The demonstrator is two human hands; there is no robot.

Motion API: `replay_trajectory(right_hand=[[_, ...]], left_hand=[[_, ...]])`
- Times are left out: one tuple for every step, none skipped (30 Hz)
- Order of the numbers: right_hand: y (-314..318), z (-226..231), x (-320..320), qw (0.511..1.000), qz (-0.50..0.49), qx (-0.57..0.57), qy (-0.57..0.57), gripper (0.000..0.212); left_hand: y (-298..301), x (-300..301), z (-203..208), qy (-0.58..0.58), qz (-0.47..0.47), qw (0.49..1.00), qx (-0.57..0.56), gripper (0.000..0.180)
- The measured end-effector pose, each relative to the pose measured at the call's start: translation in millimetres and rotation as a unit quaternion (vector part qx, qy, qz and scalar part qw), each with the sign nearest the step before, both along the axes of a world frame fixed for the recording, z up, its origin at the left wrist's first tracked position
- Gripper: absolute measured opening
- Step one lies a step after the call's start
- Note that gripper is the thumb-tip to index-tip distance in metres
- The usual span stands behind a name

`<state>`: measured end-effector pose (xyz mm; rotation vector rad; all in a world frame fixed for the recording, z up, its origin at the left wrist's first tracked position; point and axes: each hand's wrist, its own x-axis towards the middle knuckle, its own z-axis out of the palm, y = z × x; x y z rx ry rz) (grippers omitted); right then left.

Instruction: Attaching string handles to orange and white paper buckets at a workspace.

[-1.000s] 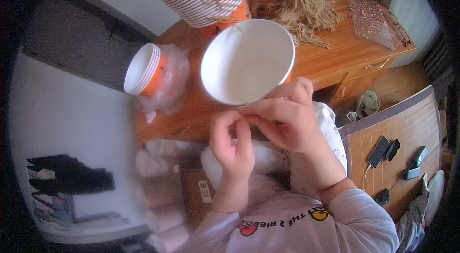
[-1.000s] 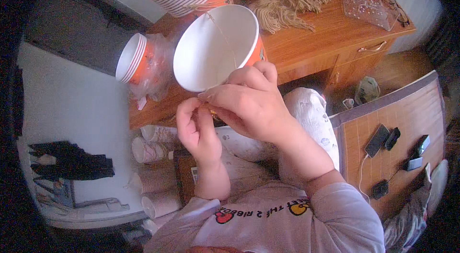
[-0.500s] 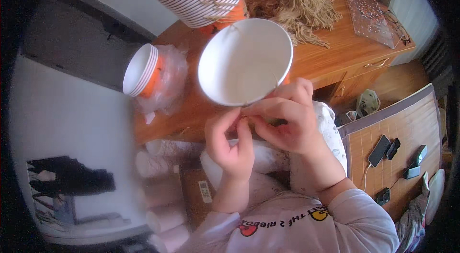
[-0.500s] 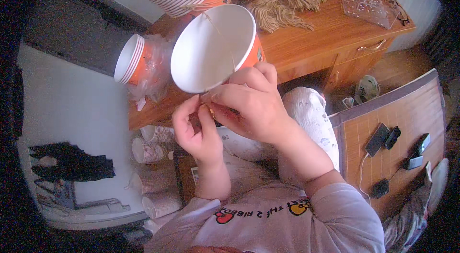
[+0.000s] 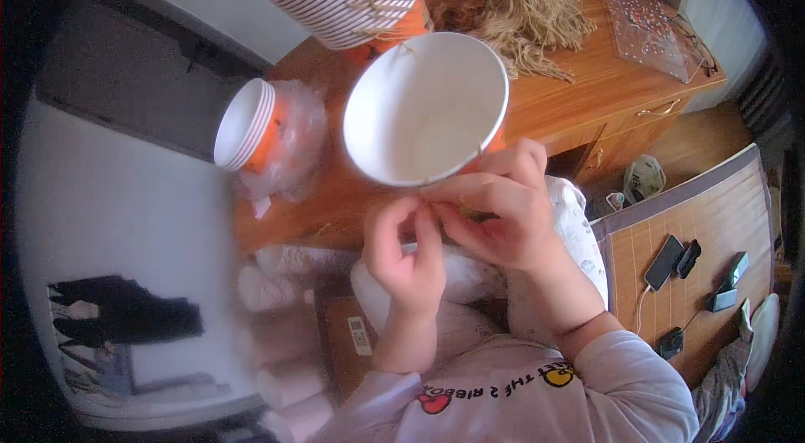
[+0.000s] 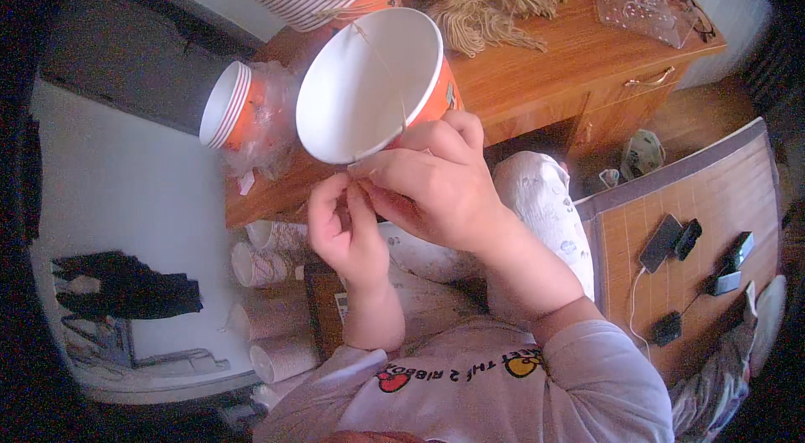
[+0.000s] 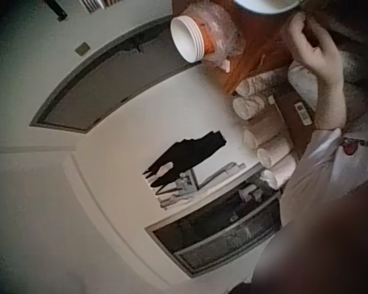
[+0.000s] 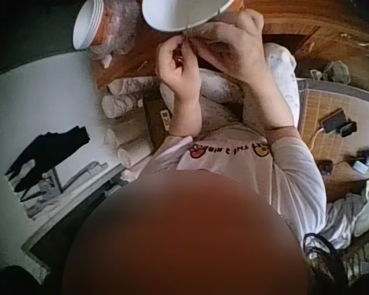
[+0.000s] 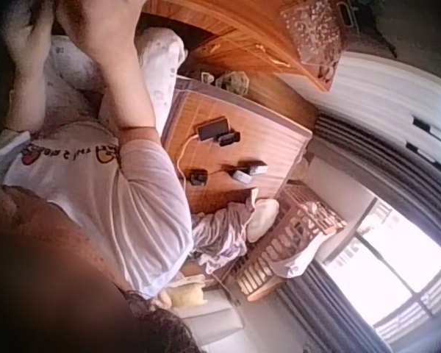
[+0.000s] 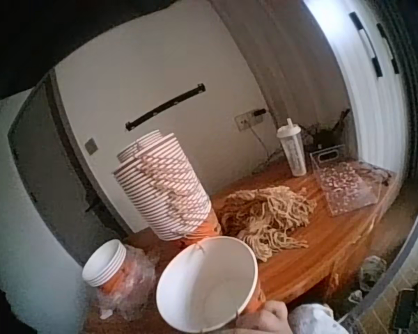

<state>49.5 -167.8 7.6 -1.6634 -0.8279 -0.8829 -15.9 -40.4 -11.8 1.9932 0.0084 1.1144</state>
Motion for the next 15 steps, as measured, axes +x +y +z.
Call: replay_trajectory(right_hand=[[0.1, -0.3, 0.5, 1.0, -0.001, 0.0, 0.0, 0.033], [0.3, -0.6, 1.7, 1.0, -0.002, -0.001, -0.01, 0.034], [0.5, -1.9, 3.0, 1.0, -0.004, -0.004, -0.02, 0.035], [0.3, -4.1, 4.1, 1.0, -0.005, -0.004, -0.02, 0.035], [-0.4, -6.8, 5.3, 1.0, 0.0, -0.003, -0.027, 0.035], [-0.8, -7.3, 5.6, 0.999, 0.006, -0.001, -0.034, 0.036], [-0.6, -6.6, 5.1, 0.999, 0.006, -0.001, -0.035, 0.036], [-0.1, -5.7, 4.3, 1.0, 0.008, 0.004, -0.028, 0.035], [-0.1, -5.6, 4.0, 1.0, 0.01, 0.008, -0.021, 0.034], [-0.7, -6.8, 5.0, 1.0, 0.009, 0.008, -0.021, 0.034], [-1.5, -8.7, 6.9, 0.999, 0.01, -0.005, -0.036, 0.034], [-1.9, -9.4, 7.7, 0.998, 0.011, -0.017, -0.052, 0.035], [-2.5, -8.1, 6.8, 0.998, 0.011, -0.017, -0.052, 0.035], [-3.7, -5.8, 5.2, 0.999, 0.01, -0.023, -0.045, 0.035], [-4.5, -4.7, 4.2, 0.999, 0.009, -0.03, -0.038, 0.036]], left_hand=[[0.2, -1.0, -1.2, 0.01, -0.015, 1.0, -0.013, 0.013], [0.1, -1.6, -1.7, 0.021, -0.029, 0.999, -0.026, 0.011], [-1.0, -1.8, -1.4, 0.022, -0.03, 0.999, -0.026, 0.011], [-2.6, -2.0, -0.1, 0.024, -0.054, 0.996, -0.064, 0.011], [-3.5, -2.1, 0.2, 0.026, -0.077, 0.991, -0.103, 0.011], [-3.4, -2.9, 0.5, 0.026, -0.077, 0.991, -0.102, 0.011], [-3.0, -3.7, 0.3, 0.027, -0.076, 0.99, -0.112, 0.011], [-2.5, -4.1, 0.3, 0.029, -0.075, 0.989, -0.122, 0.011], [-2.1, -3.6, -0.3, 0.029, -0.075, 0.989, -0.122, 0.011], [-1.6, -2.9, -0.8, 0.028, -0.071, 0.99, -0.115, 0.011], [-1.5, -2.5, -1.2, 0.026, -0.067, 0.992, -0.107, 0.011], [-1.6, -2.7, -0.9, 0.026, -0.067, 0.992, -0.107, 0.011], [-1.8, -3.0, -0.7, 0.03, -0.058, 0.993, -0.102, 0.011], [-2.1, -3.4, -0.3, 0.033, -0.049, 0.994, -0.096, 0.011], [-2.7, -3.5, 0.2, 0.033, -0.05, 0.994, -0.096, 0.011]])
